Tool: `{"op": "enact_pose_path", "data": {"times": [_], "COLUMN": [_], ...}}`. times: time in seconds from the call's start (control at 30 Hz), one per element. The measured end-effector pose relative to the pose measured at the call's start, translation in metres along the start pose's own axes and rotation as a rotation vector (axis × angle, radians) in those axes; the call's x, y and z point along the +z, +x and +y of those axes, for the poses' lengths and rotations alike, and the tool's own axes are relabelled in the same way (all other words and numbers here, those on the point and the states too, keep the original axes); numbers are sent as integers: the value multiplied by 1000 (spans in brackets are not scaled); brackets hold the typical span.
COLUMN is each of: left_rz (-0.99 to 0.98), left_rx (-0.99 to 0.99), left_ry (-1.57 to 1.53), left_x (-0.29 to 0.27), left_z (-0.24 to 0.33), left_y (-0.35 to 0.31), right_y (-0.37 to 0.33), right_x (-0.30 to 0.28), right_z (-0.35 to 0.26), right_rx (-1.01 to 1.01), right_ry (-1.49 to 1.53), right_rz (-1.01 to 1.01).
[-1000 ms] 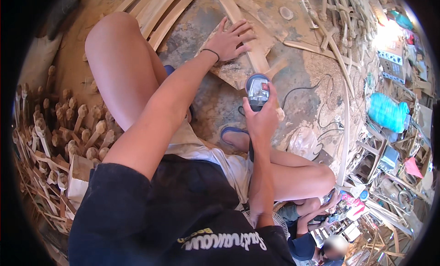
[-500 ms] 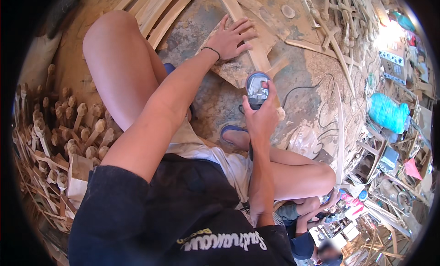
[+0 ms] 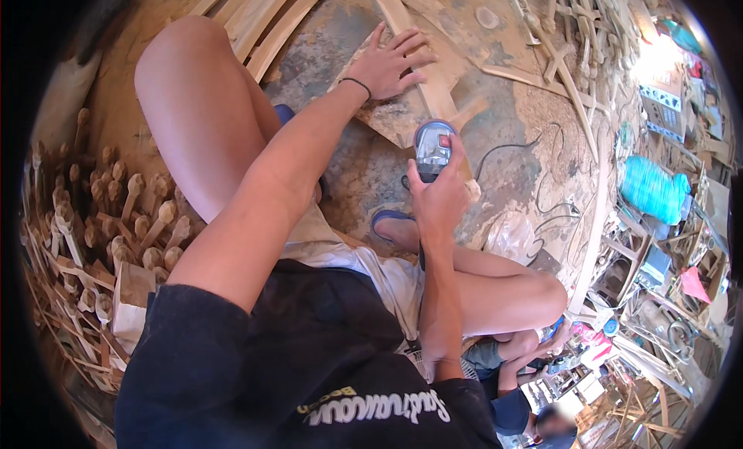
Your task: The person shapes and smooths a wooden sword using an electric rotary sander, turning and holding the wooden piece by hand to grind its different surfaces.
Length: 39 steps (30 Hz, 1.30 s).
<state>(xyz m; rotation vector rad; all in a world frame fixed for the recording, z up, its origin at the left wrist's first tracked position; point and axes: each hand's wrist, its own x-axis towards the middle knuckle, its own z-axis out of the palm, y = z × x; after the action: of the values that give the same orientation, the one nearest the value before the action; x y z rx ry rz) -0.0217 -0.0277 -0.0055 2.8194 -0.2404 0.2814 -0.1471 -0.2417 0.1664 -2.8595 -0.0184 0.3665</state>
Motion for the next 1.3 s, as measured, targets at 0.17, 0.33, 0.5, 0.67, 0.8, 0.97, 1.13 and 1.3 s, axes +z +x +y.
{"op": "enact_pose_path", "data": {"times": [0.17, 0.33, 0.5, 0.67, 0.8, 0.97, 1.13, 1.3], "left_rz": [-1, -46, -16, -20, -3, -4, 2, -18], "left_rx": [2, 6, 10, 6, -1, 7, 2, -9], "left_ry": [14, 17, -15, -12, -25, -18, -16, -29], "left_x": [1, -2, 4, 4, 7, 7, 8, 7], "left_z": [0, 3, -4, -3, -6, -5, -4, -4], "left_y": [1, 4, 1, 7, 3, 5, 2, 2], "right_y": [0, 0, 1, 5, 7, 7, 7, 8], "right_x": [-1, -1, -4, -10, -12, -1, -3, -3], "right_z": [-2, -1, 0, 17, 13, 18, 16, 14], "right_rx": [3, 32, 47, 5, 38, -15, -15, -25], "right_ry": [-18, -13, -9, 98, 61, 66, 62, 52], "right_rz": [-2, -9, -38, 119, 62, 86, 67, 70]}}
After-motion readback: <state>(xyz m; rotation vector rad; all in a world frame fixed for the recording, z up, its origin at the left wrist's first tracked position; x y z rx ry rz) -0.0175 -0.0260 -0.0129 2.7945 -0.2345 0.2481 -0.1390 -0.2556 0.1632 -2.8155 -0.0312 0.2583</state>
